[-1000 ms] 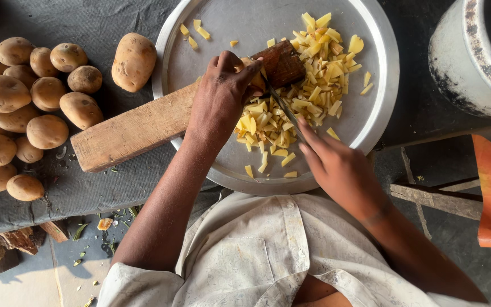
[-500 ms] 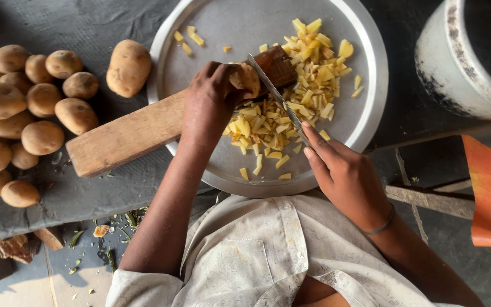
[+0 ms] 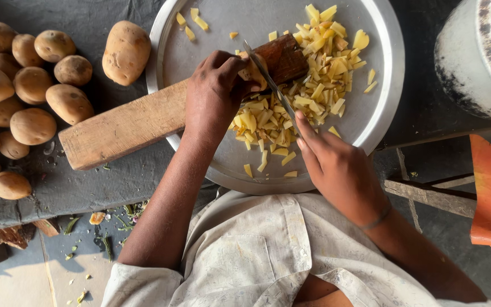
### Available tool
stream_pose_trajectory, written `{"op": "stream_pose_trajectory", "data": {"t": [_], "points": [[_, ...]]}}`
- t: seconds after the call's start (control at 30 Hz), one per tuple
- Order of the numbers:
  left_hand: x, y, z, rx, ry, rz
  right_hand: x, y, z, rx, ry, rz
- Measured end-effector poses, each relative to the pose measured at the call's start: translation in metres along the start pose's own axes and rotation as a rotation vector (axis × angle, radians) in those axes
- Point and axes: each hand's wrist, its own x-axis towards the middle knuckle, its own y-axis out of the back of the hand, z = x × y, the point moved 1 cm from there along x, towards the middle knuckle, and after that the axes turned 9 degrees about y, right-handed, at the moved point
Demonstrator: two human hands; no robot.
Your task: The person uses a knife to chop potatoes into small pieces on a wooden chopping block. The chopped pieces fall onto a metal tray. The person repeatedly picks up new potatoes from a pile and continues chopping.
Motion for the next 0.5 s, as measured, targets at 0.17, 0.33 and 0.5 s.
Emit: {"op": "stream_pose_trajectory", "data": {"t": [0.17,0.33,0.5], "points": [[0.0,0.003,0.005,0.059,0.003,-0.031,0.028,-0.027,0.023,0.049,0.078,0.029],[-0.005,0.008,0.019,0.215,-0.136,-0.01,0.028,-0.036,0.029,0.025,0.117,0.092],[-0.008,0.011,0.019,0.177,-0.045,-0.098,0.005,-0.022,0.016,0.055,0.04,-0.004]]}}
